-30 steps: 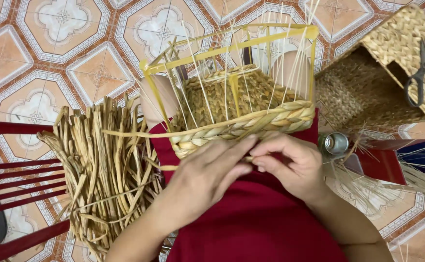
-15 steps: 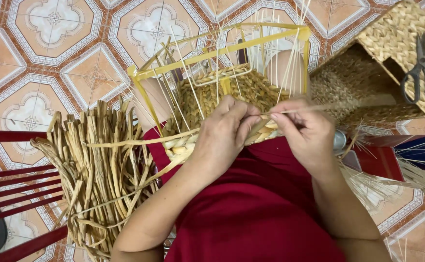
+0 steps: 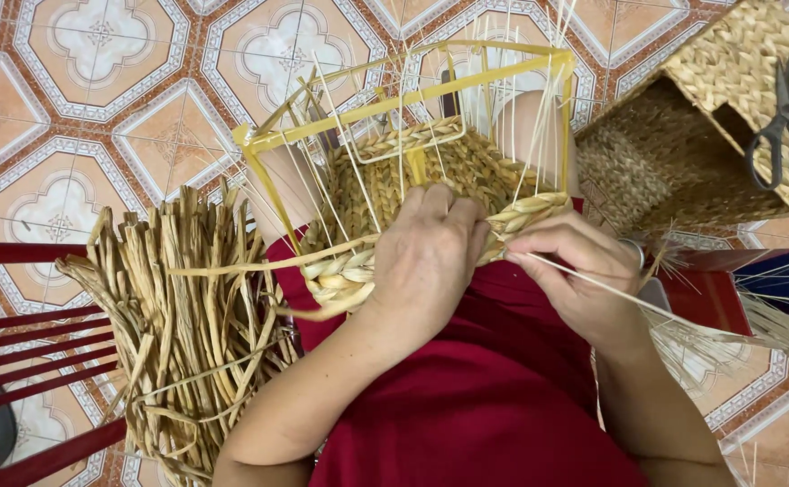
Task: The person weaves a basket by hand, interlacing dried water hyacinth stalks through a rectangular frame. They pick up individual stalks from a pile, thread them between the vertical supports, and press them down to form the sides.
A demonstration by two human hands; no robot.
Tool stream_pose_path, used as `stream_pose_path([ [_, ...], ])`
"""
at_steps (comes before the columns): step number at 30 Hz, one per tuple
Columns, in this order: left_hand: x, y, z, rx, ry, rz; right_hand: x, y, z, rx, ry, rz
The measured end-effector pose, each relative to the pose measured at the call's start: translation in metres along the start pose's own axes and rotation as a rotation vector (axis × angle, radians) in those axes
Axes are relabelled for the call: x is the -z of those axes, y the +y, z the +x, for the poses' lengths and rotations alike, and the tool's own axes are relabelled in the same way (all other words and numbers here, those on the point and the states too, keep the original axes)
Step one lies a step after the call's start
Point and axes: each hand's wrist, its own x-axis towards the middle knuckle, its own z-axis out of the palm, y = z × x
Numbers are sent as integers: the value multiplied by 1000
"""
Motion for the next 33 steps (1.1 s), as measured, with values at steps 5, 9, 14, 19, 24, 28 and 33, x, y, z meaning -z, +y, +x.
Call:
stream_pose_path([
  [5,-3,-5,-4,-70,56,86,2,-6,17,91,-85,-65],
  [9,21,-4,-8,-149,-3,2,-9,11,38,-31,-166,-26],
  [14,38,-4,-17,-260,-113,85,-14,7,56,-146,-214,-50],
  [19,51,-18,-8,-98,-386,165,-7,10,36,-146,35,132],
  [24,77,-20,-4,-93,-219,162,-17,-13,44,150,-160,-46],
  [28,100,1,1,-277,242,180,-29,3,47,130,-185,-81],
  [33,38,-23,-11,-41,-30,-38,-33,10,41,37,-187,-20],
])
